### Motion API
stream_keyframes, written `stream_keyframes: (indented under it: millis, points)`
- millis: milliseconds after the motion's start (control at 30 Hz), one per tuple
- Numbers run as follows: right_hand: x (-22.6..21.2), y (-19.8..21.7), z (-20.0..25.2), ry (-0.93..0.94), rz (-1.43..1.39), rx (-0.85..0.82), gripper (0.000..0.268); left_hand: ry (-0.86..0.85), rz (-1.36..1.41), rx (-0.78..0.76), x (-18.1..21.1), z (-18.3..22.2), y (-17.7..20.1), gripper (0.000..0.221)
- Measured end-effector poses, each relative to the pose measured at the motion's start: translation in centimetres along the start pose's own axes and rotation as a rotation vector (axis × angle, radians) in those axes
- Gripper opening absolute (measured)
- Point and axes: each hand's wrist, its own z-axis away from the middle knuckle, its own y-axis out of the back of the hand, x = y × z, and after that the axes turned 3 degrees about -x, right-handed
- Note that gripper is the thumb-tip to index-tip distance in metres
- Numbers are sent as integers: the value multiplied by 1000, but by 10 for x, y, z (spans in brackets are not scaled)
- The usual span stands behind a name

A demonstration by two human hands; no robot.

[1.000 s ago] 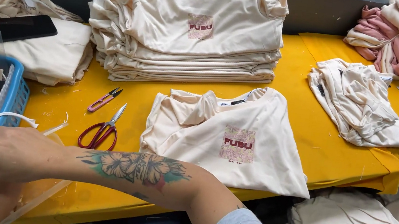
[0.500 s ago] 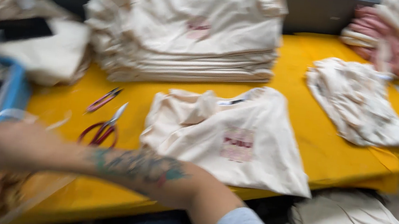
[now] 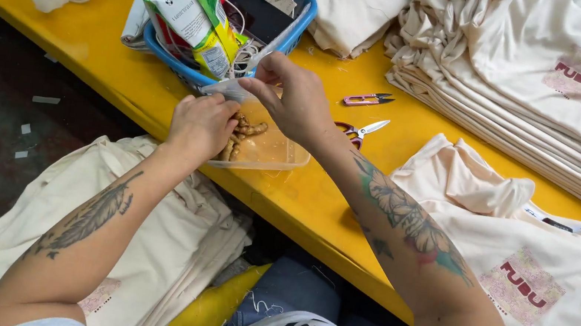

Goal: The person is inspecting t-shirts and using scissors to trim loose threads before folding them.

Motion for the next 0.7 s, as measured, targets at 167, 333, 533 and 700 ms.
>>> stream_keyframes:
  millis: [167,333,533,700]
  points:
    - [-7,7,2,20,-55,-27,24,-7,81,17,1,-1,1,28]
    - [-4,10,2,21,-72,-11,24,224,716,-41,-2,16,35,25]
    - [-12,15,4,-1,-122,-48,19,273,1342,-25,11,39,79,25]
    - [-8,17,7,-14,-133,-67,19,212,1417,-33,6,44,87,27]
